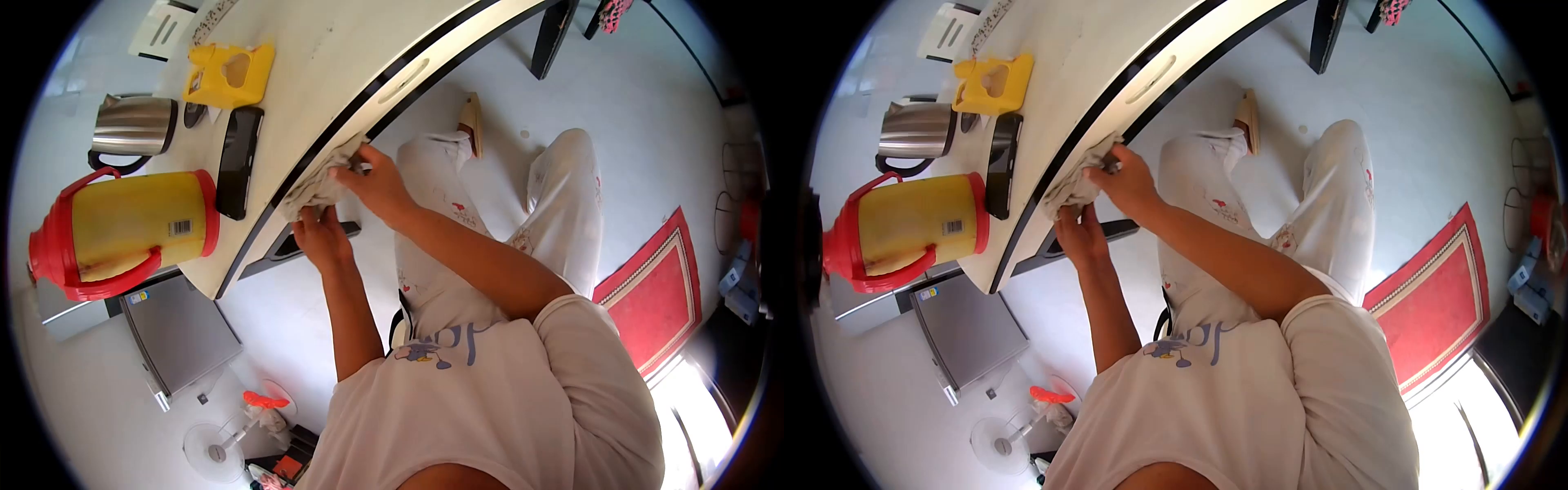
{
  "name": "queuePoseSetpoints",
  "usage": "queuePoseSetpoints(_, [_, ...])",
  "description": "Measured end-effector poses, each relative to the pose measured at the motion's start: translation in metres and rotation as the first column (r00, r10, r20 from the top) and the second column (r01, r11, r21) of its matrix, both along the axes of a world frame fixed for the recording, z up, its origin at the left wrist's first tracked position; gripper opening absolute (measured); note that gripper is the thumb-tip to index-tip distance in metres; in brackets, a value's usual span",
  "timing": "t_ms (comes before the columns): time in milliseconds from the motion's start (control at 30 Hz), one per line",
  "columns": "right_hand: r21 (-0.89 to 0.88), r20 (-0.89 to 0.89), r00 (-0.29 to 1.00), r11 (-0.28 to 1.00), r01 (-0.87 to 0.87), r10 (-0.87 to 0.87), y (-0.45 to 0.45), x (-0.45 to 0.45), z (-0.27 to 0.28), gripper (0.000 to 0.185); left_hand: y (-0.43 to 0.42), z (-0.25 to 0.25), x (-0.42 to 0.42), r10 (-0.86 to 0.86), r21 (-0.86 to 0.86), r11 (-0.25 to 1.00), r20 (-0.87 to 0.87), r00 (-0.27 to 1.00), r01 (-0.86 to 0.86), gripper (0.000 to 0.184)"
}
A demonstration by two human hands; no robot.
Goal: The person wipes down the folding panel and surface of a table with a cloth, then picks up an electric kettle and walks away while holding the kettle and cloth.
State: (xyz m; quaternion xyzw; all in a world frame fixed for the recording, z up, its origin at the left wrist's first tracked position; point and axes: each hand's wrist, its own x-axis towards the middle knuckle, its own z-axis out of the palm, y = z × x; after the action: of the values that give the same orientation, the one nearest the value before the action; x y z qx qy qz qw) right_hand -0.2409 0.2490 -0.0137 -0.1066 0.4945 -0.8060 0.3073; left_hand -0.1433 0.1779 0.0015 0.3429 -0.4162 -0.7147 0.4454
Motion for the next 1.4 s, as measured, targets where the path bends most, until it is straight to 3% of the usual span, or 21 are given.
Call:
queuePoseSetpoints(133, [0.031,0.123,0.979,0.987,0.16,-0.162,0.035,-0.038,0.004,0.039,0.017,-0.013,-0.048,-0.132,0.046,0.99,0.022,0.991,0.131,0.035])
queuePoseSetpoints(333, [0.167,0.063,0.859,0.854,0.492,-0.507,0.069,-0.094,-0.023,0.04,0.058,-0.019,-0.133,-0.387,0.148,0.915,0.051,0.921,0.376,0.035])
queuePoseSetpoints(433, [0.117,0.254,0.797,0.835,0.537,-0.548,0.103,-0.105,-0.013,0.036,0.077,-0.017,-0.153,-0.517,0.169,0.846,0.023,0.856,0.506,0.035])
queuePoseSetpoints(567, [0.046,0.236,0.876,0.905,0.422,-0.421,0.133,-0.109,-0.032,0.03,0.09,-0.03,-0.142,-0.564,0.213,0.799,-0.054,0.824,0.562,0.034])
queuePoseSetpoints(767, [-0.004,0.247,0.965,0.995,0.095,-0.091,0.11,-0.079,-0.017,0.028,0.058,-0.035,-0.068,-0.338,0.306,0.894,-0.02,0.941,0.327,0.033])
queuePoseSetpoints(800, [-0.097,0.361,0.925,0.982,0.16,-0.115,0.101,-0.068,0.001,0.014,0.045,-0.048,-0.049,-0.321,0.348,0.888,-0.002,0.947,0.302,0.033])
queuePoseSetpoints(867, [-0.173,0.293,0.955,0.985,0.01,0.041,0.099,-0.078,-0.06,0.004,0.055,-0.051,-0.019,-0.25,0.288,0.928,0.013,0.968,0.236,0.033])
queuePoseSetpoints(900, [-0.21,0.253,0.961,0.976,-0.056,0.109,0.095,-0.079,-0.056,0.003,0.054,-0.051,-0.01,-0.247,0.235,0.942,-0.003,0.969,0.24,0.033])
queuePoseSetpoints(933, [-0.127,0.321,0.947,0.992,0.021,0.021,0.094,-0.074,-0.053,0.013,0.051,-0.053,-0.008,-0.234,0.231,0.946,0.01,0.972,0.226,0.033])
queuePoseSetpoints(1033, [-0.051,0.203,0.975,0.996,-0.079,0.087,0.104,-0.078,-0.04,0.006,0.057,-0.056,0.005,-0.221,0.202,0.958,0.07,0.973,0.203,0.034])
queuePoseSetpoints(1100, [0.178,-0.001,0.999,0.983,-0.053,0.054,0.108,-0.079,-0.018,0.014,0.05,-0.053,0.007,-0.26,0.098,0.964,0.124,0.958,0.249,0.035])
queuePoseSetpoints(1200, [0.501,-0.291,0.943,0.865,0.008,0.159,0.112,-0.094,-0.005,0.041,0.051,-0.034,0.011,-0.168,0.103,0.984,0.235,0.957,0.147,0.037])
queuePoseSetpoints(1300, [0.514,-0.397,0.912,0.847,0.132,0.099,0.107,-0.097,0.009,0.048,0.036,-0.039,0.027,-0.041,-0.143,0.987,0.25,0.967,0.079,0.037])
queuePoseSetpoints(1333, [0.461,-0.388,0.918,0.88,0.115,0.083,0.104,-0.099,0.008,0.053,0.037,-0.032,0.032,-0.027,-0.103,0.994,0.162,0.986,0.044,0.032])
queuePoseSetpoints(1400, [0.435,-0.421,0.904,0.892,0.126,0.078,0.098,-0.103,0.015,0.053,0.032,-0.021,0.044,-0.018,-0.226,0.972,0.219,0.976,0.068,0.028])
